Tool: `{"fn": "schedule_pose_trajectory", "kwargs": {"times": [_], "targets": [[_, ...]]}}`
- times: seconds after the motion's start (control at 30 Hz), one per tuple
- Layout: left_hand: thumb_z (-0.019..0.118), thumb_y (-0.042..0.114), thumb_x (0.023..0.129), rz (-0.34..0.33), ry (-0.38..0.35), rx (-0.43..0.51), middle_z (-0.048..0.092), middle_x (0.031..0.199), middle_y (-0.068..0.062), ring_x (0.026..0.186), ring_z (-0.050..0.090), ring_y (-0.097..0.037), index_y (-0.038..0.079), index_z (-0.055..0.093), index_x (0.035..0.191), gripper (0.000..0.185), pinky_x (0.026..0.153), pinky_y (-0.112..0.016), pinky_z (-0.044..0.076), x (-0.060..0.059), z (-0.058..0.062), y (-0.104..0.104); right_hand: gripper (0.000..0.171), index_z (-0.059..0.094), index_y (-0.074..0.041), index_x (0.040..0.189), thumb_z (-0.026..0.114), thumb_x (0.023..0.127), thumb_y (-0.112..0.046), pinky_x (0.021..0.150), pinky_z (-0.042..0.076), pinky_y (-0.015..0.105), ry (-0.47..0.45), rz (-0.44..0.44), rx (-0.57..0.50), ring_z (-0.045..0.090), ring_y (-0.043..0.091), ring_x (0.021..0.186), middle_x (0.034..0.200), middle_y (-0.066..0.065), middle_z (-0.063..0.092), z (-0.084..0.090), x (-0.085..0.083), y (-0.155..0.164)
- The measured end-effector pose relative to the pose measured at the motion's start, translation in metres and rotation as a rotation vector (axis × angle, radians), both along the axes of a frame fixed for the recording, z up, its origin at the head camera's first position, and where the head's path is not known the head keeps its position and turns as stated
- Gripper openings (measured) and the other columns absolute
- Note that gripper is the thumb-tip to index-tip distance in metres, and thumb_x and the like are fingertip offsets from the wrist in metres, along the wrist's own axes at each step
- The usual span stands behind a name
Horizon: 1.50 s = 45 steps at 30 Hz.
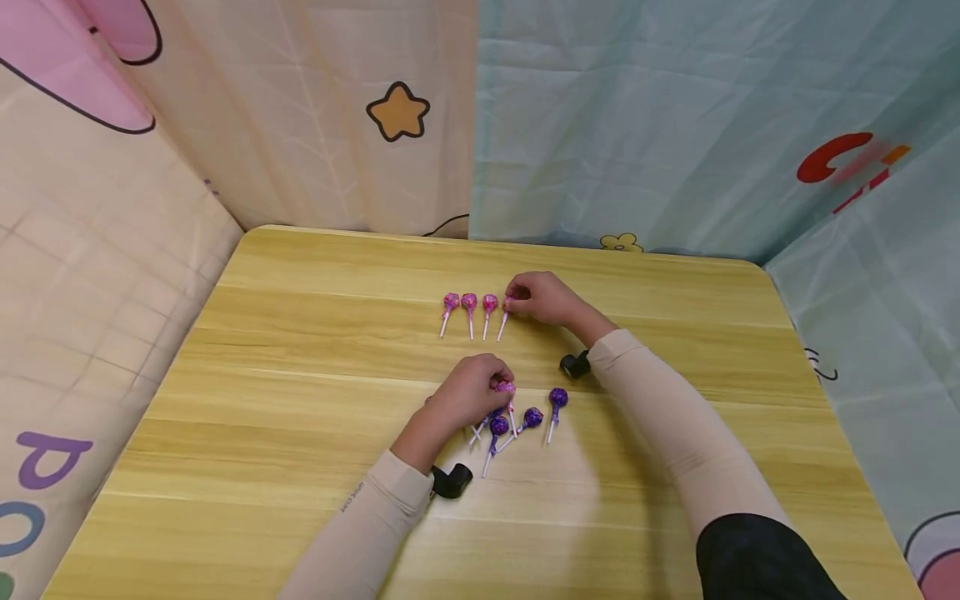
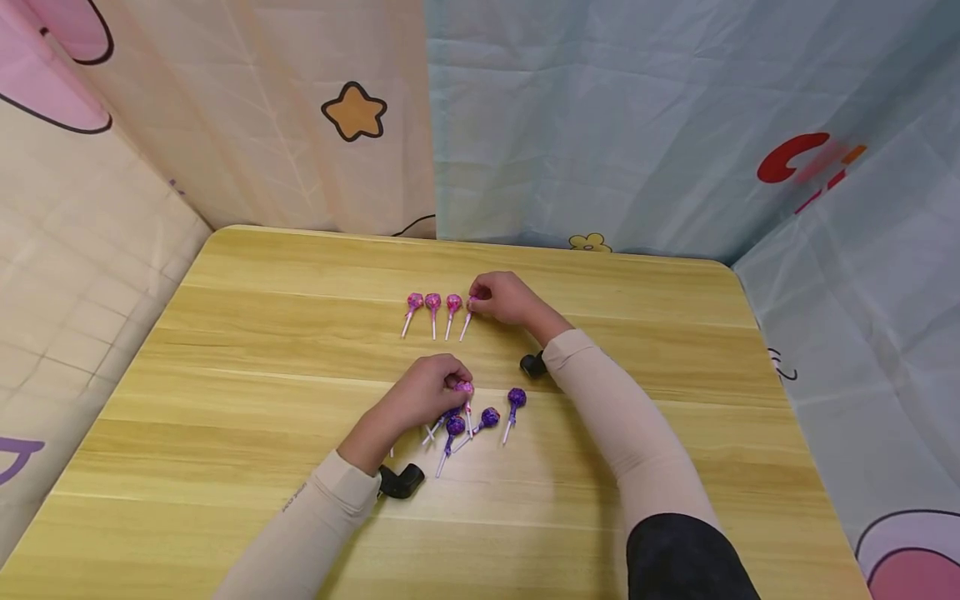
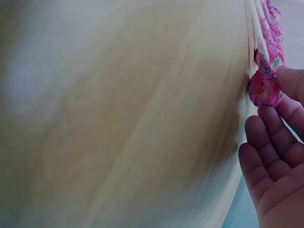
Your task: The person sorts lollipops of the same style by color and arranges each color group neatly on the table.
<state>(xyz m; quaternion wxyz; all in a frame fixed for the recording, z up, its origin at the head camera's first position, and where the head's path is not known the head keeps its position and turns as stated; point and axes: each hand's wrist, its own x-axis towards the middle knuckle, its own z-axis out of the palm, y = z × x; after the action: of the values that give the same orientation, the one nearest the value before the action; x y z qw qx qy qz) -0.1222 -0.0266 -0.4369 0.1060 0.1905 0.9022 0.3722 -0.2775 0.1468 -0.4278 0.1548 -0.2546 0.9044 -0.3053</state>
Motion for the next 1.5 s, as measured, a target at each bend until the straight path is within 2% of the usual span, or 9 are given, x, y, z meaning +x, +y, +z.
{"fn": "schedule_pose_trajectory", "kwargs": {"times": [0.63, 0.97, 1.3, 1.5], "targets": [[0.075, 0.011, 0.086, -0.012, 0.008, -0.019, 0.064, 0.090, -0.002, 0.081, 0.058, -0.014, 0.006, 0.072, 0.095, 0.011, 0.076, -0.030, 0.049, 0.000, 0.001, 0.002, 0.016, 0.069, -0.006, 0.105, 0.066, 0.097, -0.019, 0.083, 0.048, 0.036, -0.003, -0.007, 0.007, 0.058, 0.021, 0.090, 0.099, 0.007, 0.067, -0.004, 0.000, 0.000], [0.075, 0.010, 0.085, -0.013, 0.014, -0.009, 0.064, 0.089, -0.003, 0.081, 0.058, -0.015, 0.005, 0.072, 0.095, 0.011, 0.075, -0.030, 0.049, 0.000, 0.003, 0.001, 0.023, 0.069, -0.006, 0.110, 0.069, 0.095, -0.024, 0.087, 0.048, 0.038, 0.036, -0.003, 0.015, 0.059, 0.021, 0.094, 0.104, 0.008, 0.067, 0.000, 0.000, 0.003], [0.075, 0.010, 0.085, -0.011, 0.013, -0.023, 0.065, 0.091, -0.005, 0.082, 0.058, -0.016, 0.005, 0.072, 0.096, 0.012, 0.076, -0.031, 0.049, 0.000, 0.003, 0.002, 0.021, 0.068, -0.005, 0.112, 0.066, 0.096, -0.019, 0.087, 0.049, 0.040, 0.039, -0.064, -0.012, 0.058, 0.023, 0.097, 0.108, 0.010, 0.066, 0.003, 0.009, 0.017], [0.074, 0.011, 0.086, -0.029, 0.035, -0.067, 0.065, 0.091, -0.004, 0.083, 0.058, -0.017, 0.005, 0.072, 0.096, 0.011, 0.078, -0.033, 0.050, 0.001, 0.004, 0.002, 0.021, 0.069, -0.004, 0.111, 0.066, 0.096, -0.019, 0.092, 0.048, 0.042, 0.043, -0.076, -0.039, 0.058, 0.024, 0.099, 0.108, 0.010, 0.066, 0.004, 0.022, 0.024]]}}
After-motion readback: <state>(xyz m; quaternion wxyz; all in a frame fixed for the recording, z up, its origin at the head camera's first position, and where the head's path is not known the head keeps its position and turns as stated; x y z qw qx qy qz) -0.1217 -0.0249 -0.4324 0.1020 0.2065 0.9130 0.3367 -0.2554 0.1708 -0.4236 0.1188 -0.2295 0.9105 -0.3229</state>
